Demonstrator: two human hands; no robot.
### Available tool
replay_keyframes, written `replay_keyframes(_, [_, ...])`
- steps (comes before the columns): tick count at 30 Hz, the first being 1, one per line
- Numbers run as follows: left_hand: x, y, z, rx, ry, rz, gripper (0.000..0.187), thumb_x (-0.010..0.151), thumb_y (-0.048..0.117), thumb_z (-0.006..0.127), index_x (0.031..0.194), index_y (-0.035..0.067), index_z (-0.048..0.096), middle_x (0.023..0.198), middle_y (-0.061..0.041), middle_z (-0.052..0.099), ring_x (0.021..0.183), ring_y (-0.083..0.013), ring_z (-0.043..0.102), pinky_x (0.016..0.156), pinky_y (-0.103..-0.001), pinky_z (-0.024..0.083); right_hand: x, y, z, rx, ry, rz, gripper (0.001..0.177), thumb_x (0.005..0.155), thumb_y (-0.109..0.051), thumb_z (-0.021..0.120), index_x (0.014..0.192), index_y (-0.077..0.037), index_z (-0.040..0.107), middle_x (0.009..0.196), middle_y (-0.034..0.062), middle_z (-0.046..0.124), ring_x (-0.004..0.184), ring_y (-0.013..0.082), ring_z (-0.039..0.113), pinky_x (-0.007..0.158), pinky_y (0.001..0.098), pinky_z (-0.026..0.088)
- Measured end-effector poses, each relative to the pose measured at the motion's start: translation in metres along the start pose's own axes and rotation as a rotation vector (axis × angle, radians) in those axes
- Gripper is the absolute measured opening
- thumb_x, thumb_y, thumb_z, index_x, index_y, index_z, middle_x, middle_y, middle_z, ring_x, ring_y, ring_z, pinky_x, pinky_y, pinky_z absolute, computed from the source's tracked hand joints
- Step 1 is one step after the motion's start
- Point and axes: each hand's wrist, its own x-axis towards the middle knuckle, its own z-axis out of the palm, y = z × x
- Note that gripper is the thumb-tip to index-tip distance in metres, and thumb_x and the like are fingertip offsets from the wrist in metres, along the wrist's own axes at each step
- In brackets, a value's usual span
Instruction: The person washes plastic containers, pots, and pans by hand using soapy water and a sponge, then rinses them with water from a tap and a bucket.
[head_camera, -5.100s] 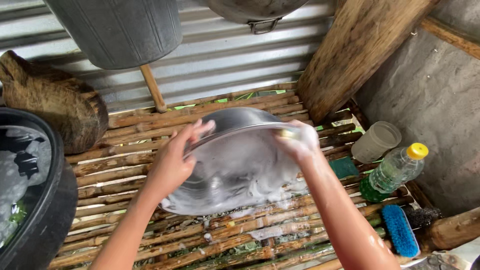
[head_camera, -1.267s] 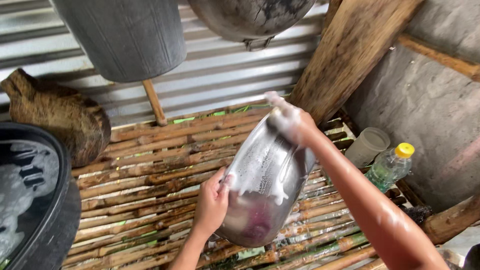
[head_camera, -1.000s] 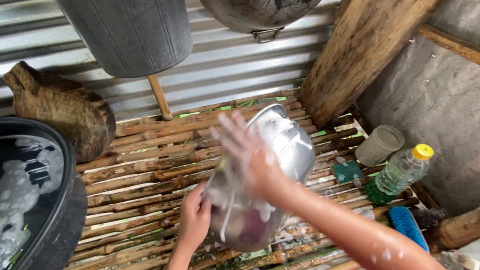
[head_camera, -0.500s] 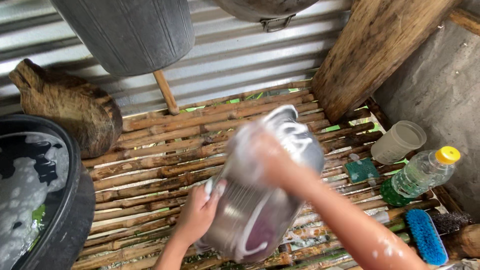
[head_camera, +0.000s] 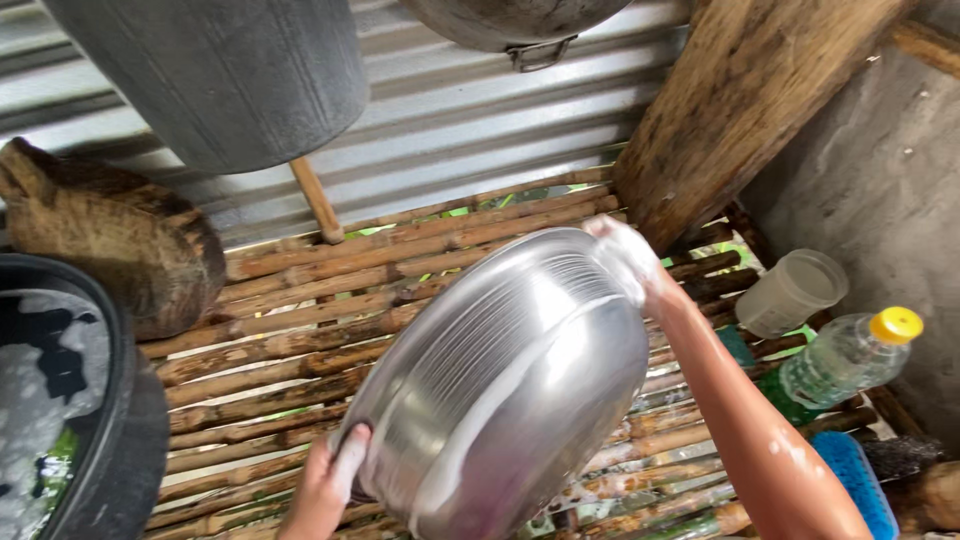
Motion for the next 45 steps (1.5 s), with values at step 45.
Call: replay_keyframes(45, [0.009, 0.057, 0.054, 0.162, 0.339, 0.07, 0.068, 0.111, 0.054, 0.039, 0.076, -0.002, 0.055, 0.066, 0.003, 0.043, 0.059, -0.0099, 0.036, 0.052, -0.032, 0.033, -0.164, -0.083, 0.223, -1.099, 0.099, -0.761, 0.056, 0.084, -0.039, 0.064, 0.133, -0.012, 0.062, 0.125, 0.016, 0.067, 0.112, 0.0306, 0.061, 0.088, 0.0427, 0.057])
